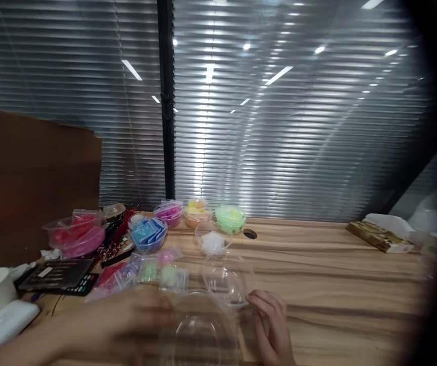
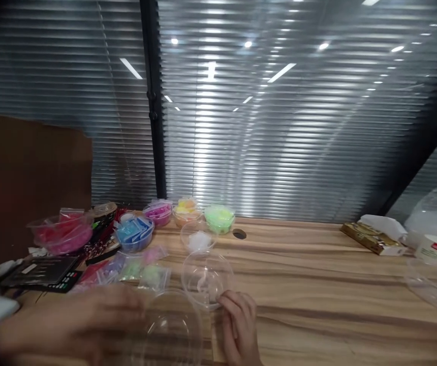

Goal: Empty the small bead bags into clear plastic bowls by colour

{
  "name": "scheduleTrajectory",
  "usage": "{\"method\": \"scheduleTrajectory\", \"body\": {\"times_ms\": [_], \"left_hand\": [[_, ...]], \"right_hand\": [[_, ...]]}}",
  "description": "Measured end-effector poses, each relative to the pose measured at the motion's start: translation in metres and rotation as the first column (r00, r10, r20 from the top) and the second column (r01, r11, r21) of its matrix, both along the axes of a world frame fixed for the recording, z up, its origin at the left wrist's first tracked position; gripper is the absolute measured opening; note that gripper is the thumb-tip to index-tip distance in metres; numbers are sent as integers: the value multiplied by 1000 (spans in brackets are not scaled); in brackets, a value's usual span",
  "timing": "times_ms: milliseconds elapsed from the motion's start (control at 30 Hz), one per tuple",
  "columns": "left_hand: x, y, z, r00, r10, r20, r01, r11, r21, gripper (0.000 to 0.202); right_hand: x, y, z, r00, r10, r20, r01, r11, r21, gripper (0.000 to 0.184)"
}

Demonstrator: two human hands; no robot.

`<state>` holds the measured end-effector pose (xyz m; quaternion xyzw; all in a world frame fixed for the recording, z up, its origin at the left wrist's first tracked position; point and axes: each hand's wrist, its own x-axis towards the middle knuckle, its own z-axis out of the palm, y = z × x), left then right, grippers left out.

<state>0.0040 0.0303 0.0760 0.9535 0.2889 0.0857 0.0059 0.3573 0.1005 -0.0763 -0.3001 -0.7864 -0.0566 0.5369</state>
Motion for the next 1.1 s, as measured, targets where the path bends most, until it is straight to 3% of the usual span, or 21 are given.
{"method": "scheduleTrajectory", "body": {"times_ms": [67, 133, 233, 300, 367, 500, 633, 767, 900, 1000, 1100], "left_hand": [[-12, 35, 4, 984, 177, 31, -174, 982, -75, 54], [-25, 82, 5, 909, 410, 72, -408, 912, -39, 40], [-37, 155, 8, 807, 581, 108, -586, 810, 25, 32], [-37, 195, 12, 741, 663, 105, -669, 741, 49, 31], [-33, 223, 16, 707, 702, 89, -707, 706, 50, 31], [-20, 247, 21, 698, 705, 129, -712, 702, 19, 29], [-19, 236, 37, 693, 642, 329, -672, 740, -26, 28], [-19, 184, 44, 602, 565, 565, -594, 789, -157, 23], [7, 108, 23, 470, 567, 677, -367, 823, -434, 35], [32, 62, 3, 410, 615, 673, -170, 777, -607, 38], [44, 39, -11, 372, 661, 652, -43, 714, -699, 35]], "right_hand": [[0, -2, 0, 1000, 13, -19, -13, 999, -31, 32], [0, -6, 3, 999, 43, -34, -44, 999, -28, 32], [-1, -12, 12, 994, 103, -37, -102, 994, 41, 34], [-1, -16, 19, 994, 103, -43, -100, 992, 73, 35], [-3, -20, 24, 995, 91, -37, -87, 990, 107, 35], [-6, -26, 33, 982, 127, 141, -161, 953, 257, 29], [-14, -36, 46, 913, 153, 377, -269, 922, 277, 25], [-26, -46, 55, 858, 264, 441, -381, 902, 201, 20], [-41, -51, 56, 847, 442, 295, -500, 852, 158, 20], [-45, -55, 58, 866, 440, 238, -460, 887, 33, 22], [-42, -58, 67, 897, 399, 191, -409, 912, 18, 25]]}}
